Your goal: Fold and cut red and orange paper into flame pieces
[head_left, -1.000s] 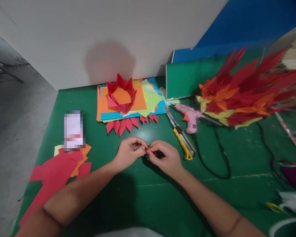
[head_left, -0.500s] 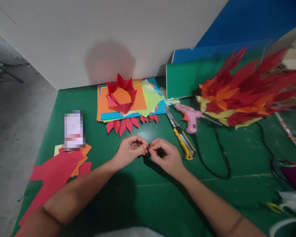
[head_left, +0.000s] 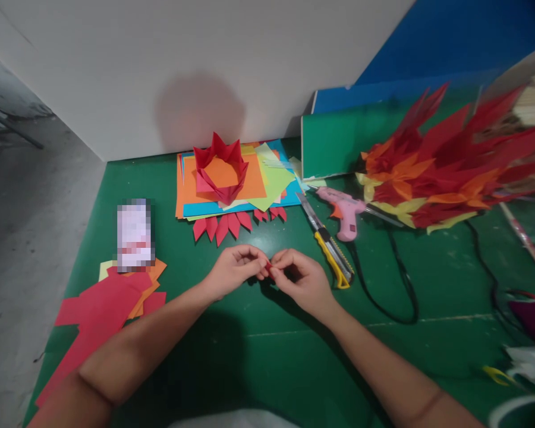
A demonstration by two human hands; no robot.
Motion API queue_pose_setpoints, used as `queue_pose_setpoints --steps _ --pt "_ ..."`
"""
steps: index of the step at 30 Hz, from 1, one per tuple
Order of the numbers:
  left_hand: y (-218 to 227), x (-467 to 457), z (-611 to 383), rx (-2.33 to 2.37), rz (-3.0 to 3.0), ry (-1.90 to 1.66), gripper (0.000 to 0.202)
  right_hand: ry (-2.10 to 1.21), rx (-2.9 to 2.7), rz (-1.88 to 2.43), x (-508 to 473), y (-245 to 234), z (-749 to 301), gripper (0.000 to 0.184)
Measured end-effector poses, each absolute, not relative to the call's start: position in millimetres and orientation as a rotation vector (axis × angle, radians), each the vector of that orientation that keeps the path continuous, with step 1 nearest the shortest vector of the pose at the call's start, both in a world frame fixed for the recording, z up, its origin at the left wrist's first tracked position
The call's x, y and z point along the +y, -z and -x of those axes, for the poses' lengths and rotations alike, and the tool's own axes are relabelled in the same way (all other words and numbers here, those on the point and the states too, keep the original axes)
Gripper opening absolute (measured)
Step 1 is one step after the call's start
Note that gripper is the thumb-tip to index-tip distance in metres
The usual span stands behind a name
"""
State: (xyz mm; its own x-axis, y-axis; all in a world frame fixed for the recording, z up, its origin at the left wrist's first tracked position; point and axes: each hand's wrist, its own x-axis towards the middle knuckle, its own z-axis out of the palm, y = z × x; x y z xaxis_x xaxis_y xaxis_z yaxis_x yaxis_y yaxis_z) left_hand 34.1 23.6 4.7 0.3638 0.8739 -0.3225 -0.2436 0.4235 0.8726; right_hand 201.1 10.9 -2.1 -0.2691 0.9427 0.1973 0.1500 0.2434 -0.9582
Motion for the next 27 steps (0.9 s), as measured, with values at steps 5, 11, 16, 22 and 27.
queue_pose_setpoints --steps 5,11,16,22,27 --pt "-4.2 21.6 -35.6 0.922 -0.826 -0.863 0.036 -1.162 -1.597 1.054 11.5 1.8 -201.6 0.013" --pt "-4.2 21.2 -36.2 0.953 -0.888 -0.808 0.035 -1.263 -1.578 1.019 12.3 -3.0 -202.2 0.020" --pt "-3.5 20.0 -36.7 0.987 -0.900 -0.785 0.037 -1.377 -1.555 1.036 14.7 -6.7 -204.4 0.026" --pt "-2.8 20.2 -36.6 0.994 -0.888 -0.774 0.040 -1.392 -1.561 1.047 15.7 -4.8 -204.7 0.023" --pt "-2.9 20.2 -35.8 0.981 -0.888 -0.764 0.040 -1.340 -1.594 1.033 15.9 -2.8 -203.3 0.020"
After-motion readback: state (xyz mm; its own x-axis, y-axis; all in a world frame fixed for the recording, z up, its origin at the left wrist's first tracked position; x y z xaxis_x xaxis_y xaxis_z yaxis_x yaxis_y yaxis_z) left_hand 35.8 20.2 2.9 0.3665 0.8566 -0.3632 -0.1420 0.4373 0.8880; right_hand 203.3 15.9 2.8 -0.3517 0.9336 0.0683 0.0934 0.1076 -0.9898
